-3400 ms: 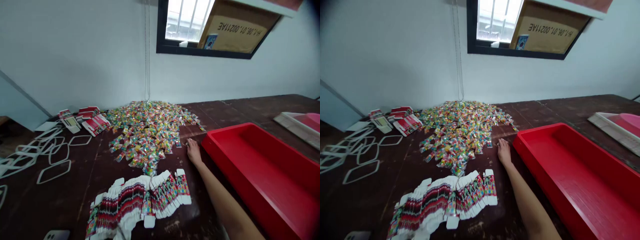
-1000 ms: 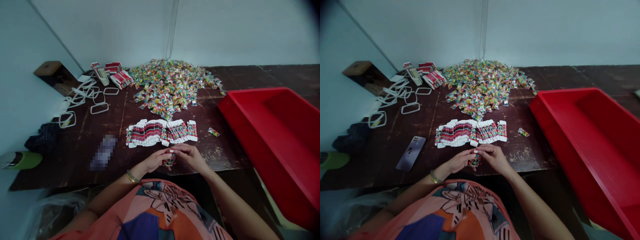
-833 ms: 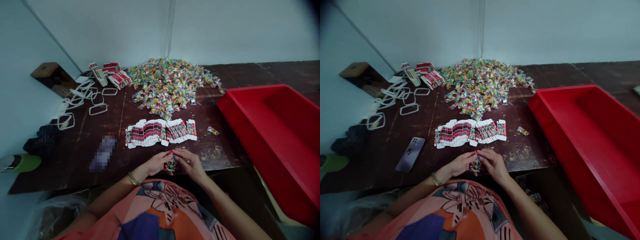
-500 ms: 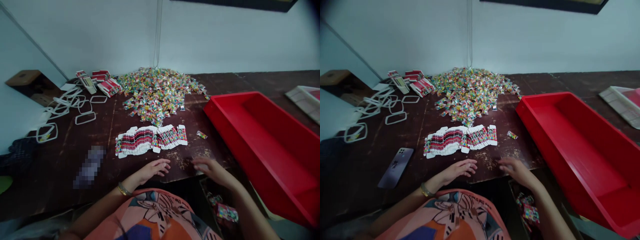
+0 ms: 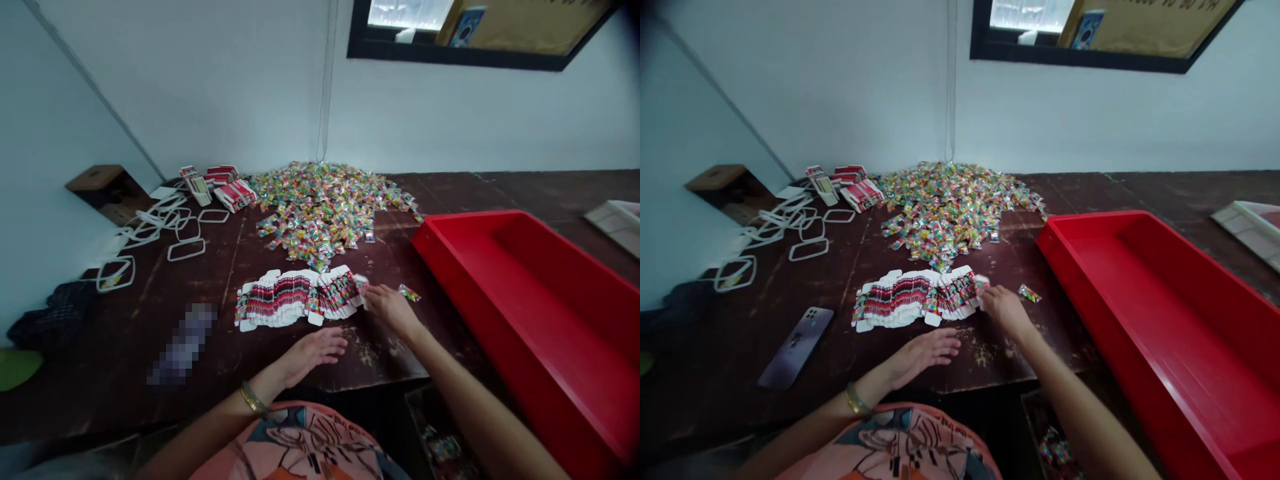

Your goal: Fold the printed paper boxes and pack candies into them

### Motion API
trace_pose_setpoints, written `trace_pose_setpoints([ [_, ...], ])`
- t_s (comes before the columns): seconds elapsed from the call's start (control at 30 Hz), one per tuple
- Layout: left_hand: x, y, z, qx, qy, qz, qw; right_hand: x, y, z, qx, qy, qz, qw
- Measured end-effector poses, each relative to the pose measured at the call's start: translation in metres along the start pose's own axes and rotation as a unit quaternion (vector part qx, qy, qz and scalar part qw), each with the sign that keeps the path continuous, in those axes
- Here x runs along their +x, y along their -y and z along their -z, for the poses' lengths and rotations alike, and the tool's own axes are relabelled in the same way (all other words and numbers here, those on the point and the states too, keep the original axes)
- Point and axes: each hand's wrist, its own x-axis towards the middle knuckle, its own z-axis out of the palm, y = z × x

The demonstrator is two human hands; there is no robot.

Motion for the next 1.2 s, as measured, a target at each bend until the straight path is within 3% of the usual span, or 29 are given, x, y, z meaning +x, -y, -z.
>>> trace_pose_setpoints([
  [0.13, 0.007, 0.001, 0.001, -0.117, 0.023, 0.000, 0.993, -0.037, 0.077, -0.003, 0.115, -0.098, 0.087, 0.985],
  [0.2, 0.007, 0.007, 0.000, -0.105, 0.007, 0.021, 0.994, -0.042, 0.097, -0.006, 0.176, -0.158, 0.049, 0.970],
  [0.3, 0.001, 0.016, -0.006, -0.083, -0.007, 0.054, 0.995, -0.035, 0.099, -0.008, 0.233, -0.168, -0.025, 0.957],
  [0.43, -0.006, 0.015, -0.016, -0.112, -0.036, 0.012, 0.993, -0.022, 0.093, -0.008, 0.248, -0.152, -0.033, 0.956],
  [0.53, -0.008, 0.014, -0.018, -0.109, -0.053, 0.021, 0.992, -0.020, 0.101, -0.009, 0.269, -0.143, -0.037, 0.952],
  [0.63, -0.008, 0.018, -0.017, -0.087, -0.059, 0.036, 0.994, -0.020, 0.111, -0.008, 0.343, -0.105, -0.049, 0.932],
  [0.77, -0.015, 0.018, -0.018, -0.048, -0.046, 0.035, 0.997, -0.021, 0.106, 0.002, 0.416, 0.013, -0.023, 0.909],
  [0.9, -0.026, 0.006, -0.016, -0.005, 0.084, 0.083, 0.993, -0.020, 0.093, 0.024, 0.549, 0.159, 0.042, 0.819],
  [0.97, -0.030, 0.002, -0.011, 0.045, 0.110, 0.089, 0.989, -0.020, 0.091, 0.031, 0.582, 0.173, 0.055, 0.793],
  [1.07, -0.031, 0.010, -0.002, 0.154, 0.019, 0.033, 0.987, -0.026, 0.098, 0.025, 0.596, 0.134, -0.003, 0.792],
  [1.2, -0.031, 0.031, 0.006, 0.240, -0.121, -0.051, 0.962, -0.042, 0.118, -0.010, 0.630, 0.074, -0.131, 0.761],
])
